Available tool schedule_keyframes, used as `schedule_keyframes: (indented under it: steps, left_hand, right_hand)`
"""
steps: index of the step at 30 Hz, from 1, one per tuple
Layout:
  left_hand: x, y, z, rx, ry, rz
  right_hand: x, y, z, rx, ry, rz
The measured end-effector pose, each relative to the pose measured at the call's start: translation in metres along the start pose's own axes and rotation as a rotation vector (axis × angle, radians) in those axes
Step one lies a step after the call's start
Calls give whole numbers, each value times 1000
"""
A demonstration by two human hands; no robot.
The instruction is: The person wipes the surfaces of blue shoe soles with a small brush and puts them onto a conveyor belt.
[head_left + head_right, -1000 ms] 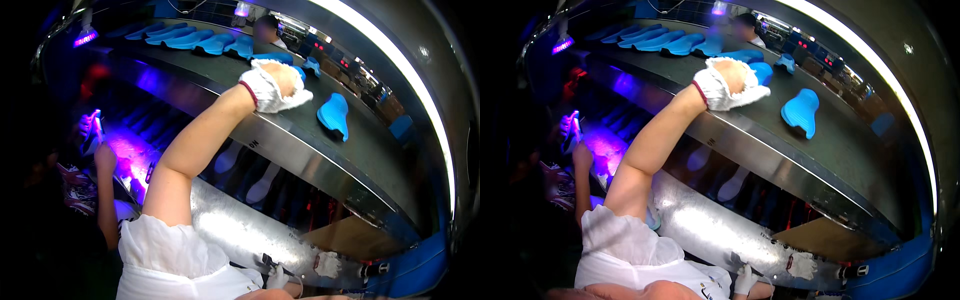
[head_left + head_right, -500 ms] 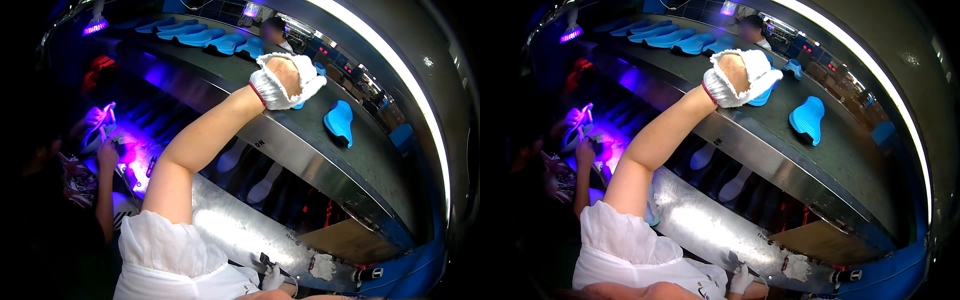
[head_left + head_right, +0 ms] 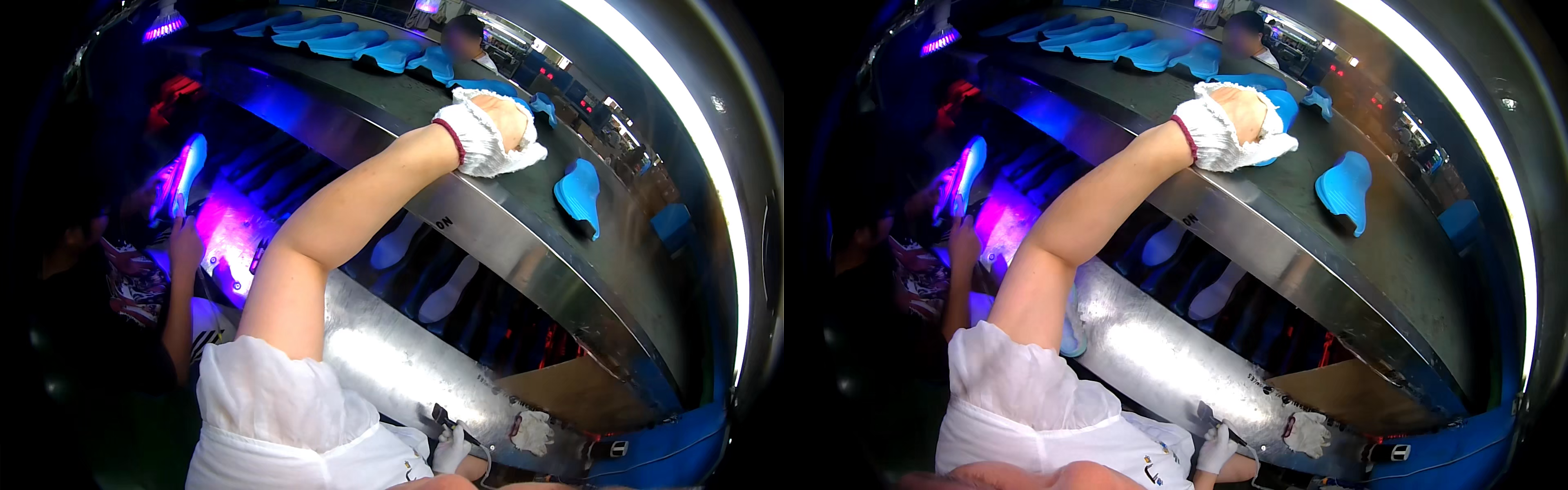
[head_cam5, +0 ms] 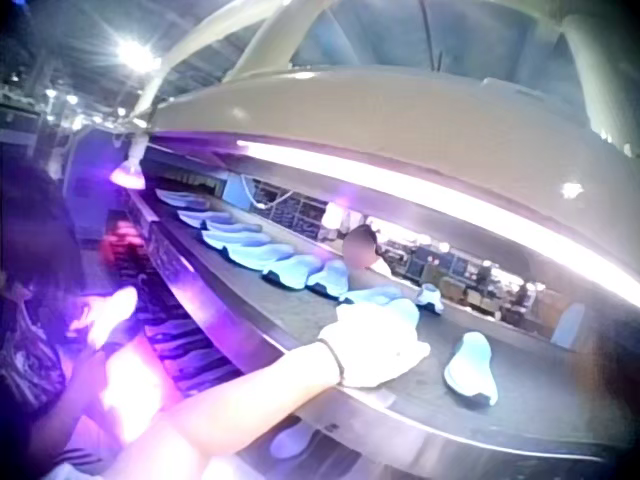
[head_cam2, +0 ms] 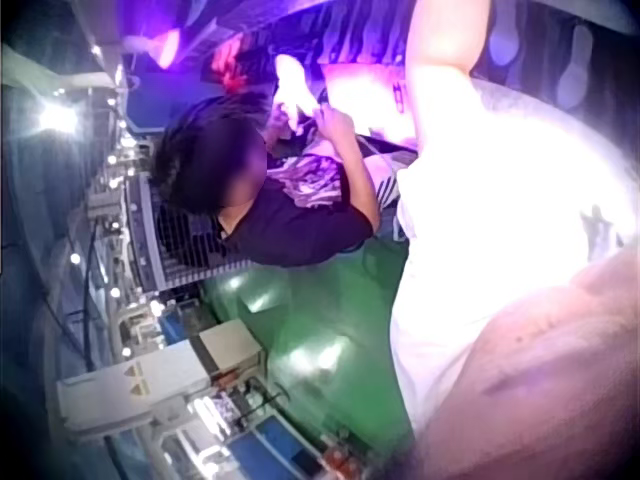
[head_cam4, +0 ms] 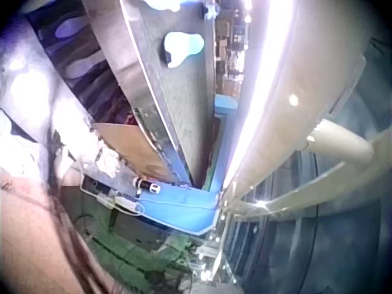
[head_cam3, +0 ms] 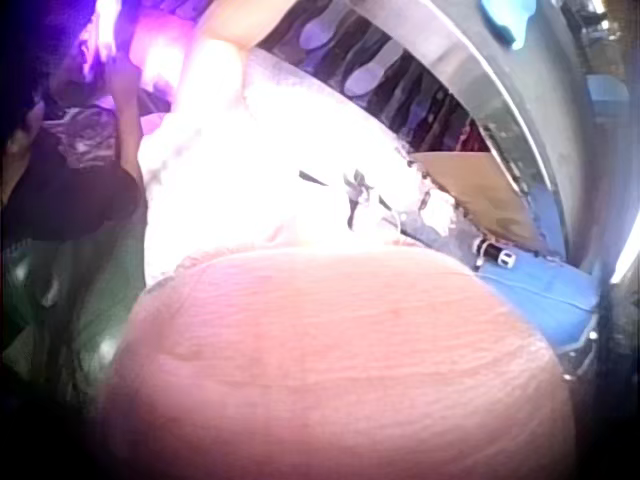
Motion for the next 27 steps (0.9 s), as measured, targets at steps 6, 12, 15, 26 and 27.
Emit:
schedule_keyframes:
  steps: [6,12,15,26,27]
  left_hand:
    - [0,-12,-2,7,1,-109]
    - [-1,53,1,-69,-186,613]
    - [-12,96,1,-81,-308,992]
    - [-13,90,-13,98,-188,953]
    - [-9,85,-12,117,-189,915]
  right_hand:
    - [-5,-6,-5,-51,-5,82]
    - [5,-4,5,-90,9,-7]
    - [8,0,4,-85,4,5]
    - [5,-3,6,-173,-7,7]
    - [4,-6,5,-168,1,-13]
Point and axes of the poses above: each hand's wrist, its own x-axis towards the middle knuckle, its own y-axis out of the back of the hand, z = x × y, the point moved 9 cm from there along x, towards the middle knuckle, and after that the axes turned 14 degrees about z, right-handed, at the moved point
